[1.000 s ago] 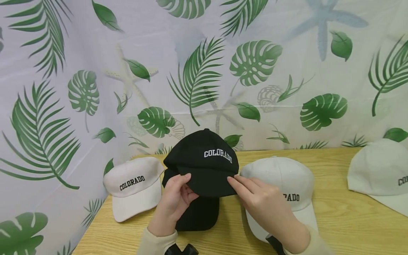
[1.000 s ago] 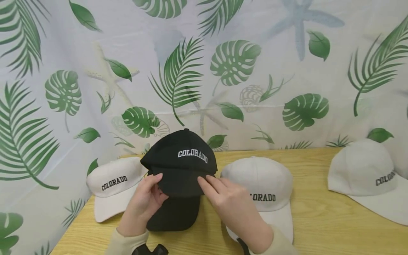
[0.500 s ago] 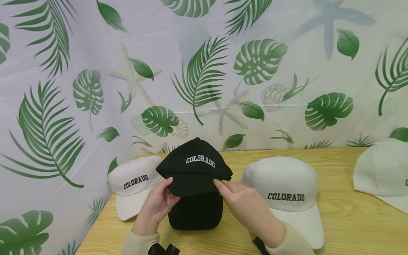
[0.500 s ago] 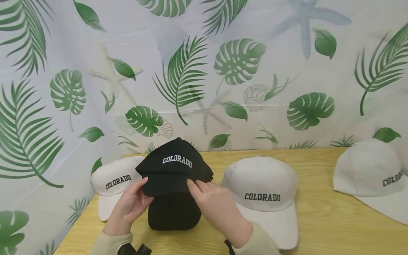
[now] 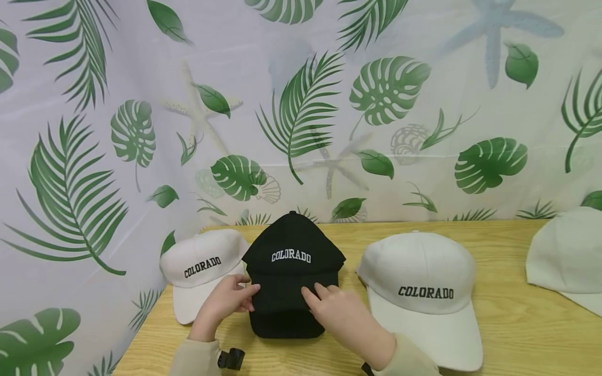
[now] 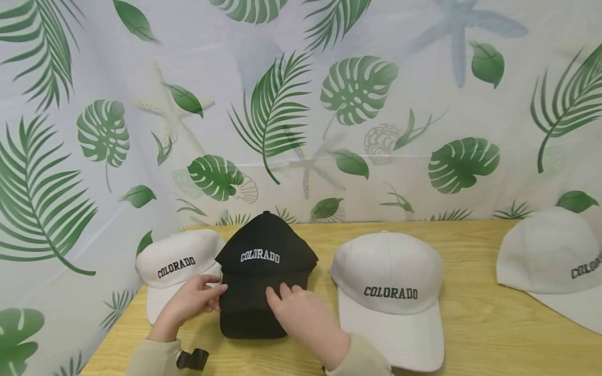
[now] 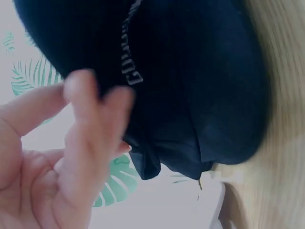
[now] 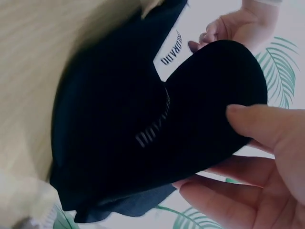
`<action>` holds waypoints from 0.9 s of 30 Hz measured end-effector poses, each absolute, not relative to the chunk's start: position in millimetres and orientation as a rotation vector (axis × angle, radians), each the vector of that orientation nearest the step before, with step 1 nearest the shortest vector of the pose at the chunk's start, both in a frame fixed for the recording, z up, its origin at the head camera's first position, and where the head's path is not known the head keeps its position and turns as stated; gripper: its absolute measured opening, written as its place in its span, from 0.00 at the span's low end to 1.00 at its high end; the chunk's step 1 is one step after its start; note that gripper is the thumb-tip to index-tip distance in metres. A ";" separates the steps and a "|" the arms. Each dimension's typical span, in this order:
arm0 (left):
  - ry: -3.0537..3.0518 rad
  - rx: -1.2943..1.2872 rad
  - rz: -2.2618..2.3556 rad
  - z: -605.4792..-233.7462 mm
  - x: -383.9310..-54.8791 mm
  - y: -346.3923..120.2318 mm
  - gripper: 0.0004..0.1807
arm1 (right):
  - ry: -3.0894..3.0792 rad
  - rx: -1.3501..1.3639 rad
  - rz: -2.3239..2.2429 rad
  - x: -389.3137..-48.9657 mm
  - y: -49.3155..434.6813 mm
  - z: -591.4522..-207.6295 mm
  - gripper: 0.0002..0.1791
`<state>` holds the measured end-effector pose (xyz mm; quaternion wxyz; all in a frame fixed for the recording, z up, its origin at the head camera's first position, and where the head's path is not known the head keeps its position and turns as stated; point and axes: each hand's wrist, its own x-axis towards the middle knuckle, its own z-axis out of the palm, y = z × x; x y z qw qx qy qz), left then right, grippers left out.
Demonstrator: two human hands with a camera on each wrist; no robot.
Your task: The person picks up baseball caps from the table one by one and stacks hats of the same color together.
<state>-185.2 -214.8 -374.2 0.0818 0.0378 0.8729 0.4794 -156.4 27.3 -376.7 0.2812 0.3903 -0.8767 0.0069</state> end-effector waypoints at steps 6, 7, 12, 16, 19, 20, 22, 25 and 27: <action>2.594 0.148 1.275 -382.9 -186.5 -217.2 0.30 | -2.447 1.102 -0.117 -158.0 17.3 -385.2 0.13; 2.599 0.143 1.240 -383.9 -186.7 -217.1 0.30 | -2.453 1.117 -0.135 -158.8 16.0 -386.9 0.13; 2.702 0.116 1.027 -386.8 -188.0 -217.0 0.29 | -2.493 1.218 -0.127 -164.0 11.0 -396.8 0.11; 2.739 0.119 0.999 -390.2 -189.8 -218.6 0.29 | -2.519 1.290 -0.064 -166.5 9.3 -400.5 0.10; 2.727 0.120 1.055 -393.3 -191.4 -219.8 0.28 | -2.542 1.314 -0.039 -167.9 9.0 -401.1 0.10; 2.730 0.125 1.064 -394.5 -191.6 -220.0 0.28 | -2.553 1.319 -0.035 -168.3 9.1 -401.2 0.10; 2.726 0.127 1.083 -396.1 -192.3 -221.0 0.27 | -2.590 1.333 -0.019 -168.9 9.9 -400.5 0.11; 2.709 0.119 1.112 -397.5 -193.3 -223.4 0.25 | -2.722 1.351 0.139 -170.8 15.6 -398.3 0.13; 2.692 0.107 1.139 -397.9 -194.3 -225.1 0.24 | -2.833 1.308 0.327 -173.8 22.0 -396.1 0.15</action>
